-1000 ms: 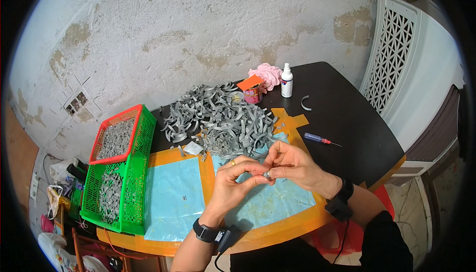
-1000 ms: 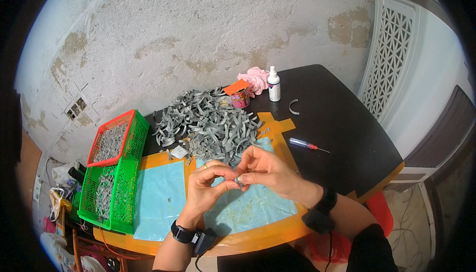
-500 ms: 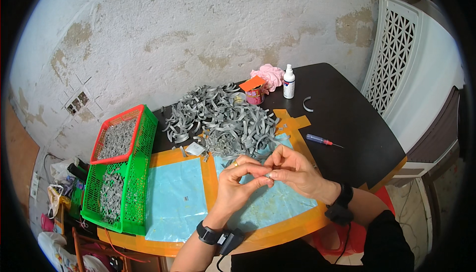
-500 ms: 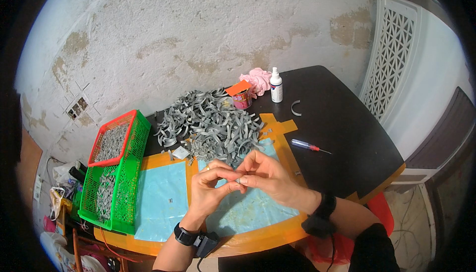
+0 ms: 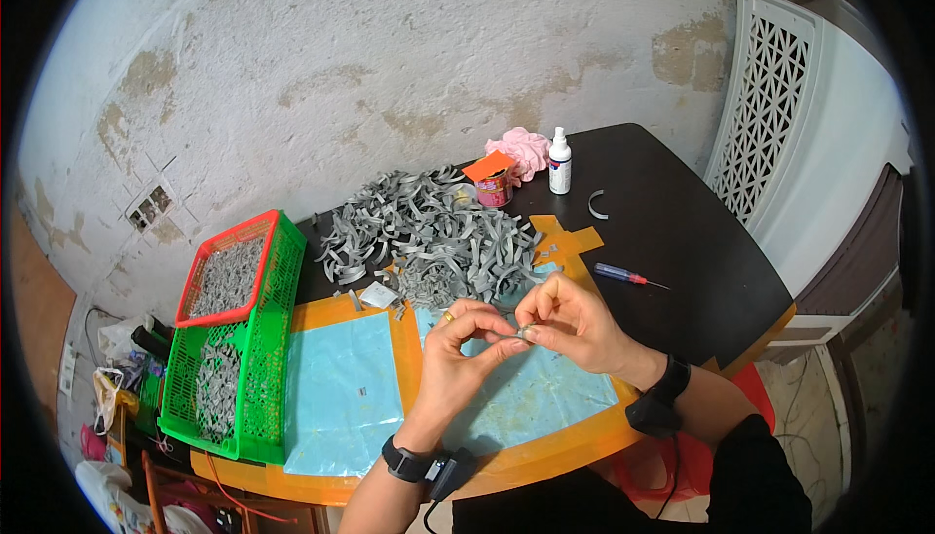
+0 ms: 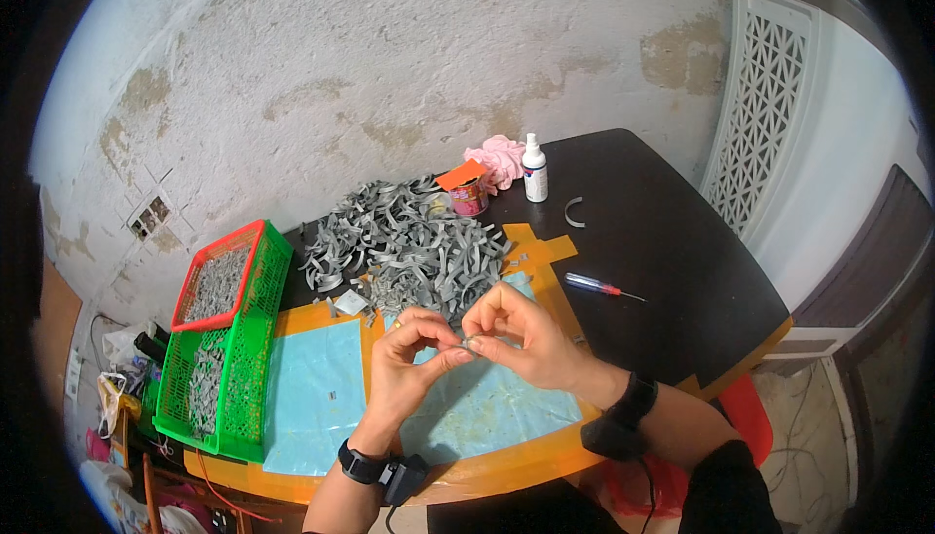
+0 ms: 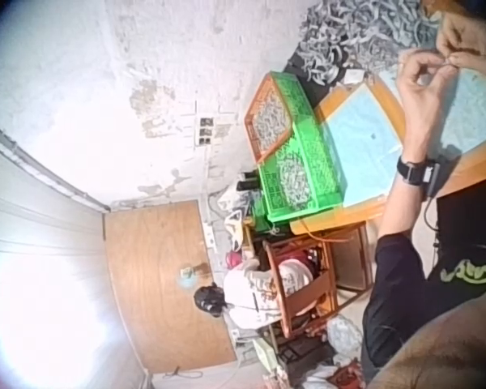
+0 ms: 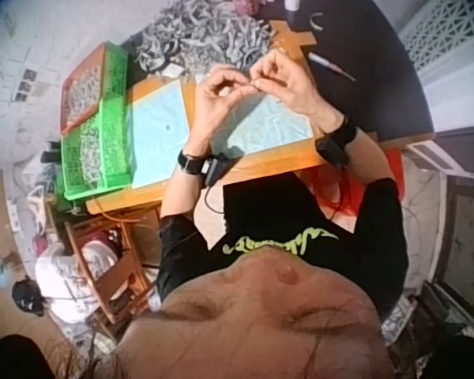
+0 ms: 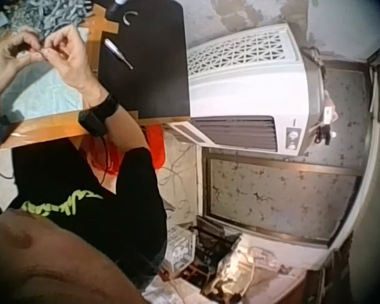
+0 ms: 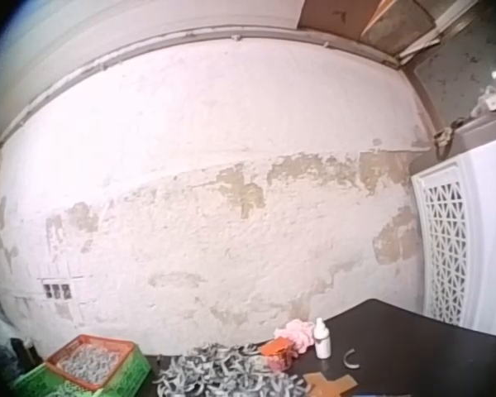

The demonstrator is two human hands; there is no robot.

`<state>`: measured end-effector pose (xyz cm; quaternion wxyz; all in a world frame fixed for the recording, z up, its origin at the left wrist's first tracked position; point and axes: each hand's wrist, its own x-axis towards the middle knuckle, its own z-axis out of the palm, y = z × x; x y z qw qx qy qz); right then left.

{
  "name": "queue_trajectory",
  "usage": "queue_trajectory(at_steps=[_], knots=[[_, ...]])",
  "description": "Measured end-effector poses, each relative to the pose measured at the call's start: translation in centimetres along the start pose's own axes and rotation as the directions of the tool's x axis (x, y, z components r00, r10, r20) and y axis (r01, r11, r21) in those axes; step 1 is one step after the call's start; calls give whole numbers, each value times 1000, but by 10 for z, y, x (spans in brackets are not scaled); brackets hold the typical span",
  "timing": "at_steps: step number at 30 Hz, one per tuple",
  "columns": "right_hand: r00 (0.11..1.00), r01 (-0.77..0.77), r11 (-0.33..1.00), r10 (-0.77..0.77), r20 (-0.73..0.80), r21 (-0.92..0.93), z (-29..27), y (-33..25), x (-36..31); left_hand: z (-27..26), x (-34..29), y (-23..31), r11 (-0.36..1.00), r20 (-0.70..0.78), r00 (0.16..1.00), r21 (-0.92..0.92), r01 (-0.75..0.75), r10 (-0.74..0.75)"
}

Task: Manually attaching small metal eyelets or components to strips of material, likely for footwear manufacturing.

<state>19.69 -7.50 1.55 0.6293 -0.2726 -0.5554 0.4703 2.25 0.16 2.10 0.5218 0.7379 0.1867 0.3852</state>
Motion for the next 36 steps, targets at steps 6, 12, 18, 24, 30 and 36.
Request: queue_trajectory(at_steps=[6,12,18,24,30,36], knots=[[994,108,958,-100,45,-264,-3,-3,-1,-1,1,0,998,43,998,-19,55,-54],[978,206,781,-170,117,-589,-6,-12,0,-4,0,2,993,167,980,-31,112,-105],[959,281,691,-217,181,-665,-4,-10,5,-1,-2,-7,942,175,959,-211,259,-225],[921,369,495,-306,240,-786,-2,-11,4,0,-2,-4,883,198,932,-310,353,-303],[915,367,499,-349,205,-785,-3,-10,3,-1,-1,-5,855,173,934,-377,356,-313],[929,333,600,-340,146,-728,-4,-10,4,-1,1,-3,884,122,963,-381,270,-241]])
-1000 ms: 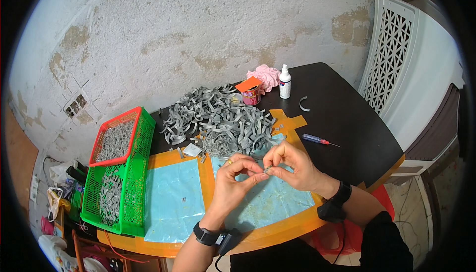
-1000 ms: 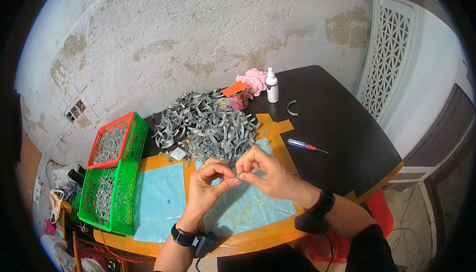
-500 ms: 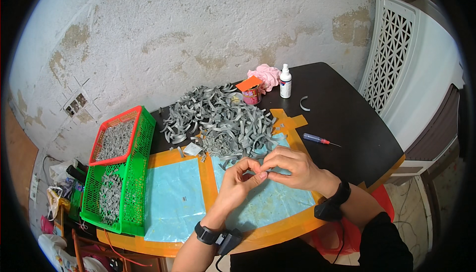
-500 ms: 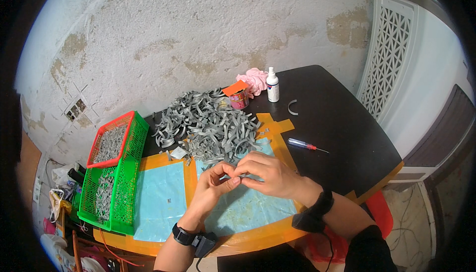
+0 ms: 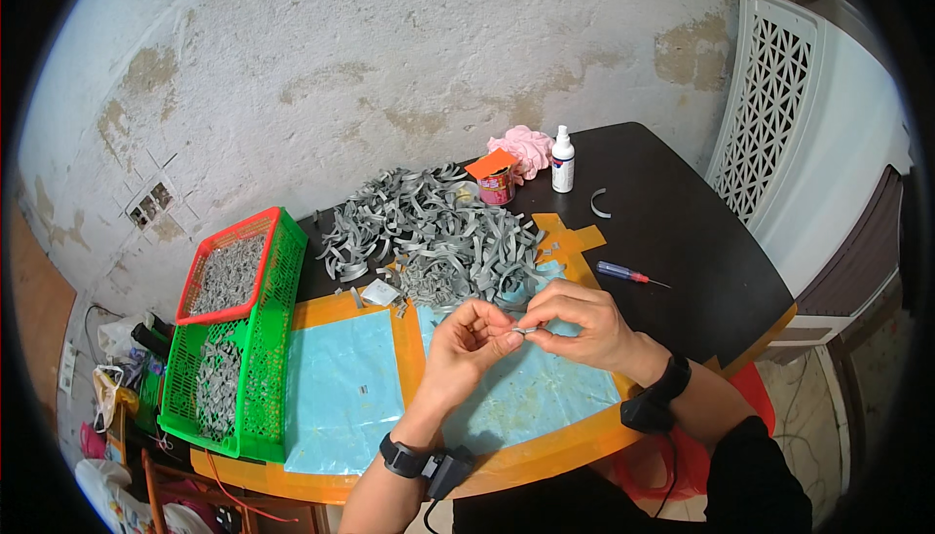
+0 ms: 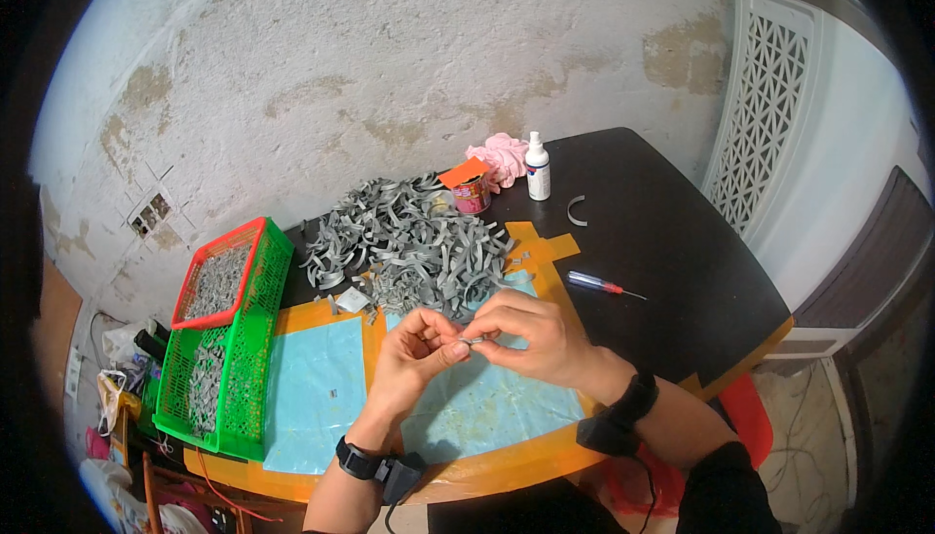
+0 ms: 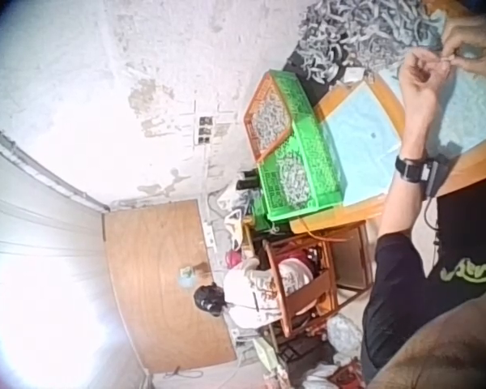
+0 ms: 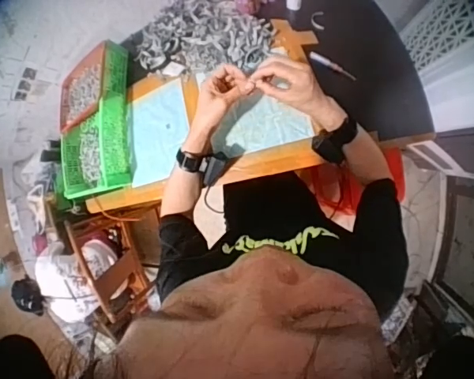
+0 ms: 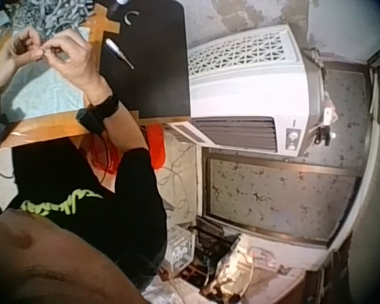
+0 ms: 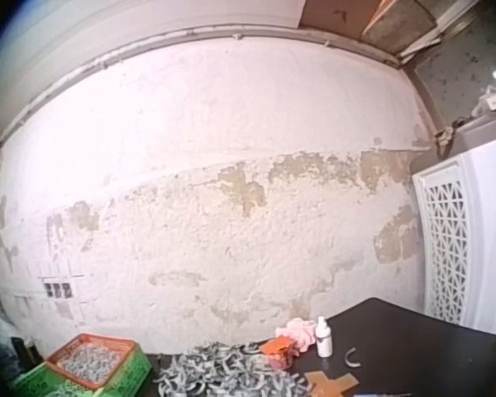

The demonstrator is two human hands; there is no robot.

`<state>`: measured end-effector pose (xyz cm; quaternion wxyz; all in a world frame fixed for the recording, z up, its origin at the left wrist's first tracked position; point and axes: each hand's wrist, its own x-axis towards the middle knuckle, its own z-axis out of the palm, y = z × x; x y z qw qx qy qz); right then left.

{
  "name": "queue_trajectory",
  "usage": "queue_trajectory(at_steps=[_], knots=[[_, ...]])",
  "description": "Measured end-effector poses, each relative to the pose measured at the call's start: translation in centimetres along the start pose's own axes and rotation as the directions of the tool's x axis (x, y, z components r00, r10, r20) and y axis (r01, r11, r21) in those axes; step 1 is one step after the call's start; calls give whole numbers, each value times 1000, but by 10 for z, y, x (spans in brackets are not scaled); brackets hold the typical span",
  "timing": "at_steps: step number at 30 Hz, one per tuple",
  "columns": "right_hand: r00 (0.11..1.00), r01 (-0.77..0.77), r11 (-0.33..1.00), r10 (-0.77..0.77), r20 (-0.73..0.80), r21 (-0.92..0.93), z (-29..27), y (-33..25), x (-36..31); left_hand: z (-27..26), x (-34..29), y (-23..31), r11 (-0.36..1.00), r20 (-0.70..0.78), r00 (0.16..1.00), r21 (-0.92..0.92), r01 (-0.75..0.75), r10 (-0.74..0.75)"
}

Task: Manually attaching small metal eyelets or components to strips of material, likely for footwear manufacturing.

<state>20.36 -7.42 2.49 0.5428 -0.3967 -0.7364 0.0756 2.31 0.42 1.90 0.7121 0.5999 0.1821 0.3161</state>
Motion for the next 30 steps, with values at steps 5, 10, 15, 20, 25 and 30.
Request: queue_trajectory(at_steps=[5,10,15,20,25,30], knots=[[1000,0,999,0,16,37,-1,2,0,-2,0,-3,999,-4,1000,31,-30,31],[994,-83,992,75,85,90,2,1,1,0,0,-4,994,-31,995,65,-90,93],[988,-92,994,83,130,61,2,-1,-1,2,-2,-2,987,-3,1000,158,-23,24],[984,-84,996,84,156,-6,6,-1,-4,6,-3,-3,970,15,1000,242,-27,25],[983,-116,992,121,136,-42,6,-7,-3,13,-4,-6,954,-22,995,286,-88,98],[994,-58,995,66,92,-87,2,-14,3,20,-6,-1,944,-18,988,298,-144,156]])
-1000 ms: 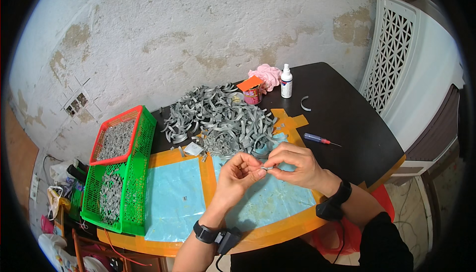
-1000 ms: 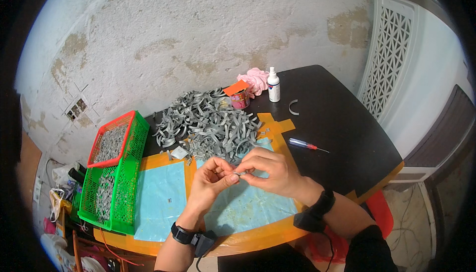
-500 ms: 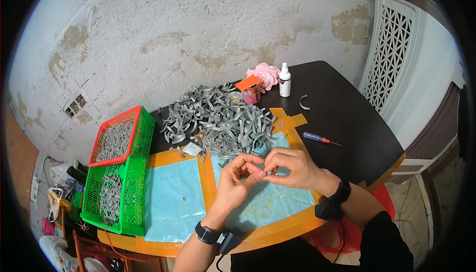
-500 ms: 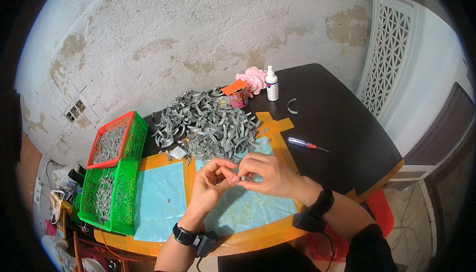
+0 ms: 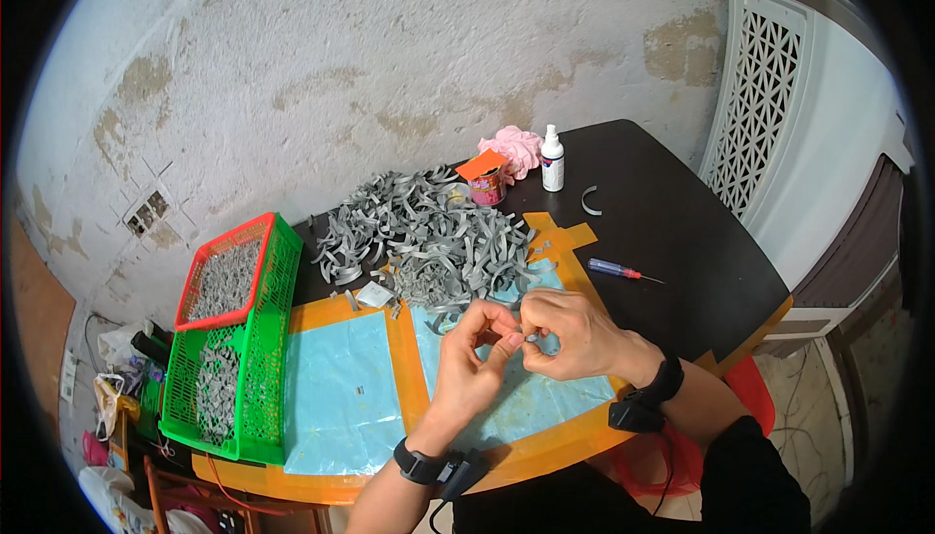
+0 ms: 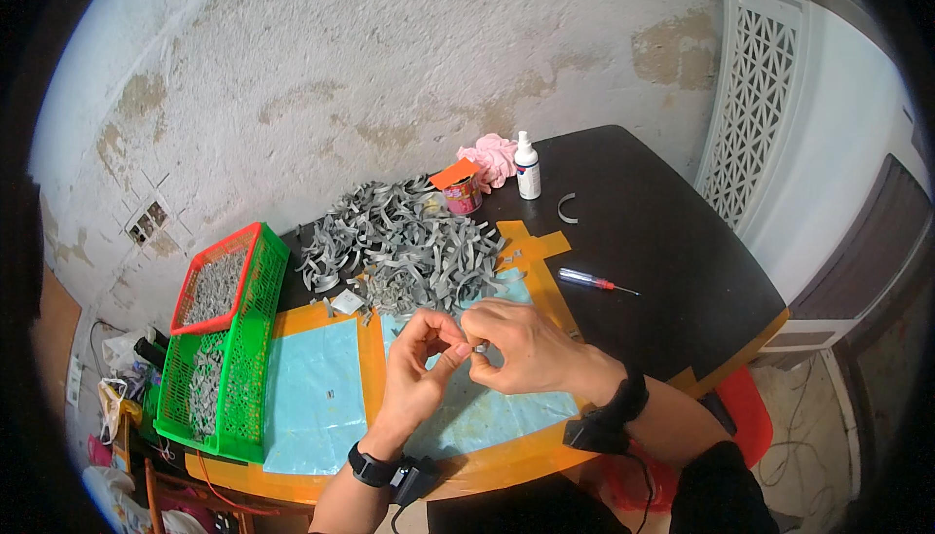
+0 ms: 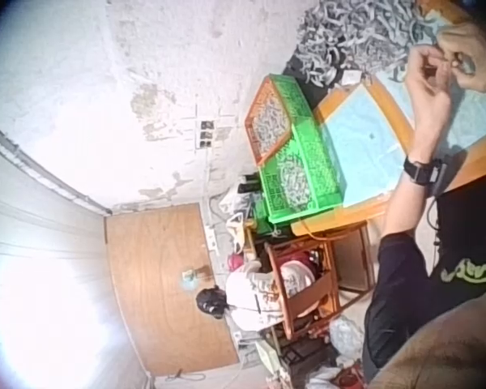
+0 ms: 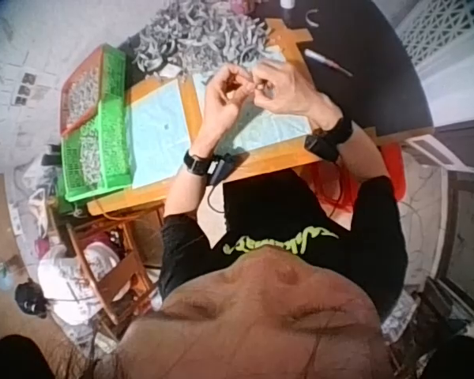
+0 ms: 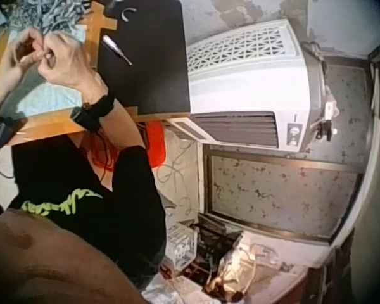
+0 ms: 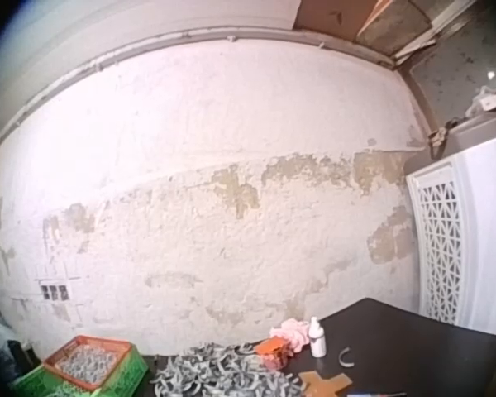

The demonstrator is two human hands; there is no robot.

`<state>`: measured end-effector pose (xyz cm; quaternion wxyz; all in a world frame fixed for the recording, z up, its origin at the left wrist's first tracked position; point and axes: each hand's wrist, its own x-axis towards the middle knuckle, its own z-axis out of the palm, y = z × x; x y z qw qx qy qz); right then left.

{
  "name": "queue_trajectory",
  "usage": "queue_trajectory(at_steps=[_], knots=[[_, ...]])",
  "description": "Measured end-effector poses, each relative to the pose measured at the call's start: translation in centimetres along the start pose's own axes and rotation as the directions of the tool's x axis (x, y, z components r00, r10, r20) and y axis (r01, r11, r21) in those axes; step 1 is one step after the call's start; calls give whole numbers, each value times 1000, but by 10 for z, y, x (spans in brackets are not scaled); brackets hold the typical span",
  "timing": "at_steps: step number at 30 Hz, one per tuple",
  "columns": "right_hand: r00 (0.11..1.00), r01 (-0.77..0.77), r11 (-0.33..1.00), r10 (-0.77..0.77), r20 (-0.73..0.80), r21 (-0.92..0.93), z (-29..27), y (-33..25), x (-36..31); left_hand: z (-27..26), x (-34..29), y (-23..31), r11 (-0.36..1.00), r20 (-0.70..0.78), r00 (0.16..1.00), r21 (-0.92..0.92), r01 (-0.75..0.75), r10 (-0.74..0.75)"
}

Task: Manually attaching small metal eyelets or components to strips of material, likely for footwear manufacturing.

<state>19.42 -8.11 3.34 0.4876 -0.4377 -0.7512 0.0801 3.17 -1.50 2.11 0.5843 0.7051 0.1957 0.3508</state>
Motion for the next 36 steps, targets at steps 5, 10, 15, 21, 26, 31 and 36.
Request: queue_trajectory(at_steps=[5,10,15,21,26,31,36], knots=[[999,33,999,-33,2,-23,0,5,-2,1,0,-2,1000,7,1000,-14,-17,17],[998,-47,999,47,39,-12,-2,4,-2,3,0,0,982,3,997,174,-78,79],[976,-190,982,190,103,-6,0,4,-3,7,-2,4,892,-2,986,428,-149,166],[956,-251,967,255,143,-42,-6,6,0,4,-1,2,877,-41,993,474,-75,107],[910,-296,925,349,-225,238,-34,44,-1,-17,2,-9,979,-189,982,203,27,12],[855,-363,915,402,-328,175,-42,53,-5,-13,1,-16,982,-116,993,187,38,-17],[821,-371,867,474,-319,333,-47,41,-8,-5,6,-32,990,-61,997,133,43,-35]])
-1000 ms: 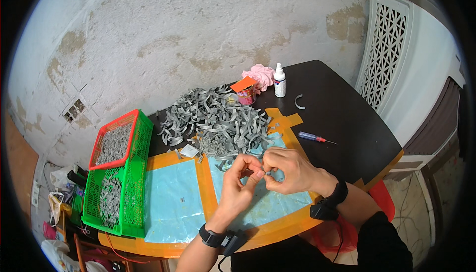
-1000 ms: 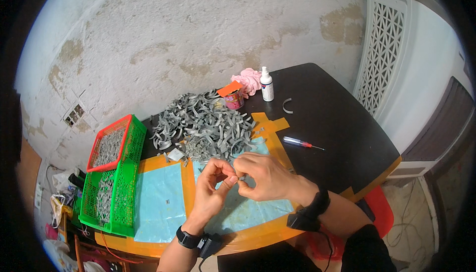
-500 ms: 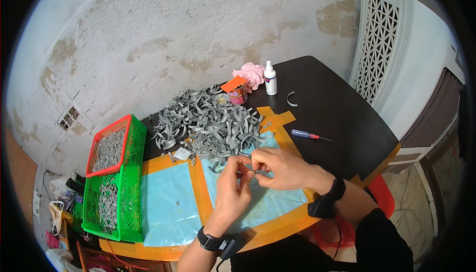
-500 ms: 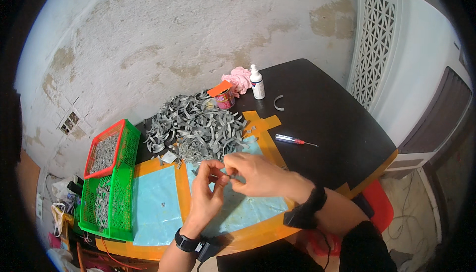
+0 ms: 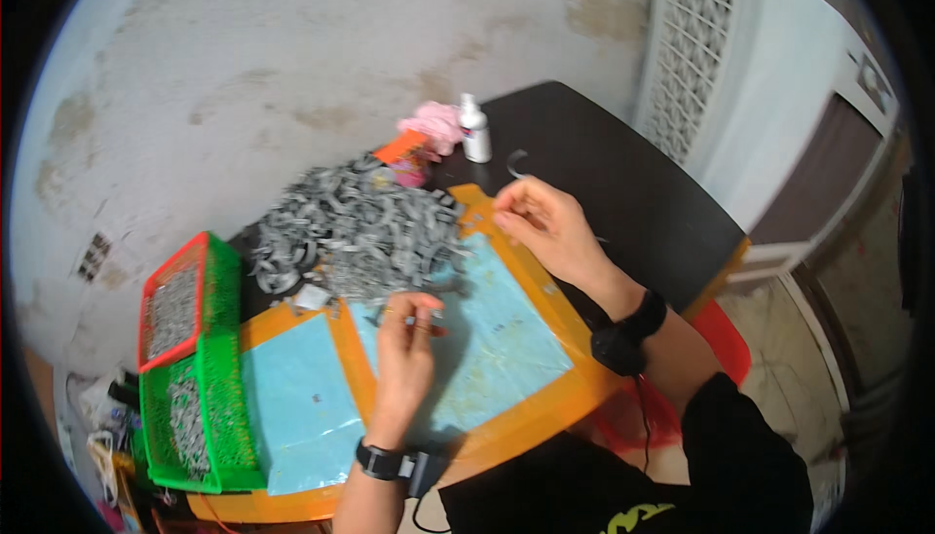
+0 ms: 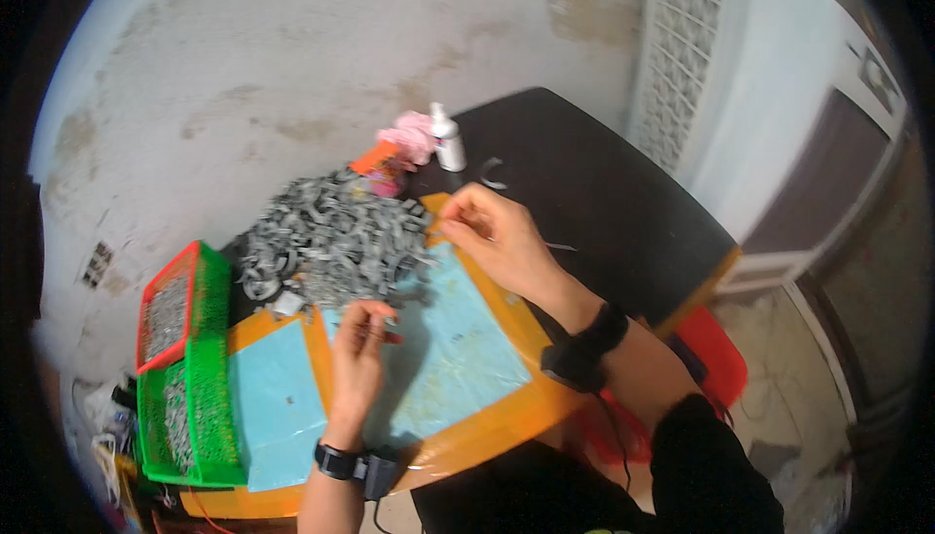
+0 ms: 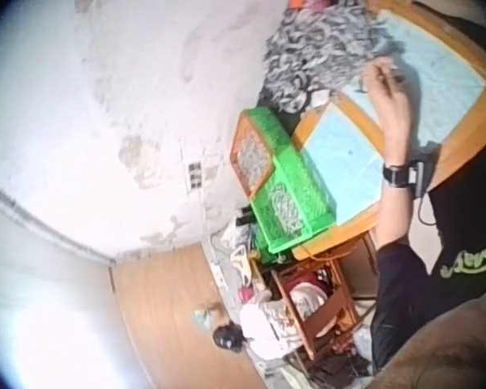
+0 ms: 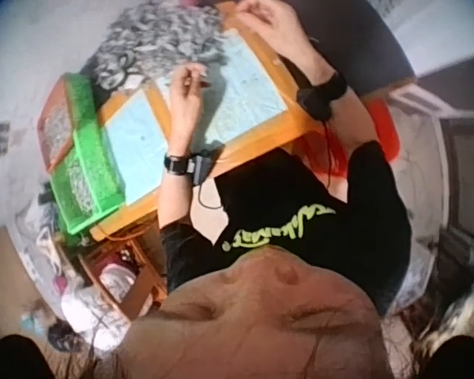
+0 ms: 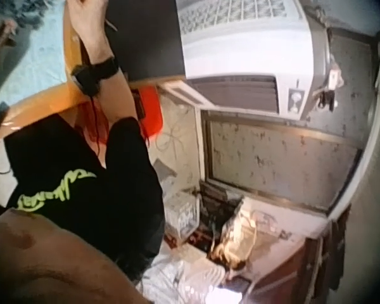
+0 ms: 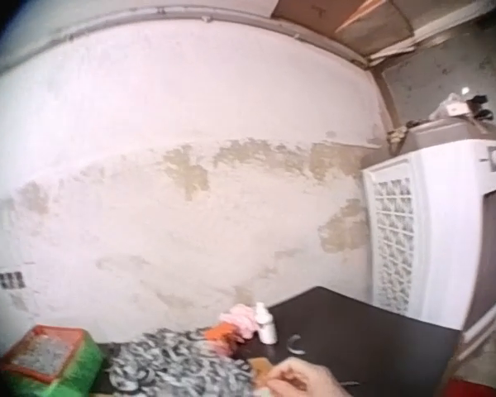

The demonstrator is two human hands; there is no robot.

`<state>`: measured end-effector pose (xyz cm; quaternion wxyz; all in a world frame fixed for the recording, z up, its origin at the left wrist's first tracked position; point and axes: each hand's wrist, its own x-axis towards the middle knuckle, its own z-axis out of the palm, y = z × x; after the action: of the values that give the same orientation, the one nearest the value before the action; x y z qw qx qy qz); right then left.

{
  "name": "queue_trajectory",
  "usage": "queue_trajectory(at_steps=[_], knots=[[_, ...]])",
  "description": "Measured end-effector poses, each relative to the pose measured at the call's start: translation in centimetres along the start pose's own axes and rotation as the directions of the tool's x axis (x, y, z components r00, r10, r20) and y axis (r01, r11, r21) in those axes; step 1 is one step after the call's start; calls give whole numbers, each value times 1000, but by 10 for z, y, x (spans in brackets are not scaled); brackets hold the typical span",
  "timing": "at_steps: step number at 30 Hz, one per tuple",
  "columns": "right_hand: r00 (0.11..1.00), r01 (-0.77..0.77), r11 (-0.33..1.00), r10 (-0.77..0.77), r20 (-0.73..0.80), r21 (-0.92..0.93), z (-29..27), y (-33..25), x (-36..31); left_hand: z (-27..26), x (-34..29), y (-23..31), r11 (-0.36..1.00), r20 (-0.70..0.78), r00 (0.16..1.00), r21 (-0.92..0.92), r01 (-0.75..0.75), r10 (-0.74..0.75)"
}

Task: Manually attaching small metal eyelets or components to strips of material, likely for footwear manufacturing.

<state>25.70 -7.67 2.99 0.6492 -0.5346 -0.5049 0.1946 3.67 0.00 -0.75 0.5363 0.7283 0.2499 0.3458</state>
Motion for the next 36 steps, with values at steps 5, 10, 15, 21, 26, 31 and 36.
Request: queue_trajectory(at_steps=[5,10,15,21,26,31,36], knots=[[972,178,941,-214,-97,-289,-25,-52,-77,-5,0,-1,999,-5,1000,43,-6,6],[926,-61,725,-215,-310,-686,-96,-14,-207,11,-4,15,994,-1,997,73,-77,77],[859,-293,519,-226,-460,-803,-155,32,-278,23,-16,30,978,88,975,23,-208,205],[823,-567,321,173,-541,-759,-221,147,-352,18,-17,32,978,80,975,-29,-207,209],[712,-687,187,367,-599,-702,-246,168,-360,22,-6,27,976,111,970,-43,-215,218],[793,-594,234,327,-513,-770,-235,171,-344,18,-9,3,975,36,995,-206,-84,93],[821,-568,370,315,-476,-735,-249,183,-352,27,-14,-7,982,138,989,-189,-25,52]])
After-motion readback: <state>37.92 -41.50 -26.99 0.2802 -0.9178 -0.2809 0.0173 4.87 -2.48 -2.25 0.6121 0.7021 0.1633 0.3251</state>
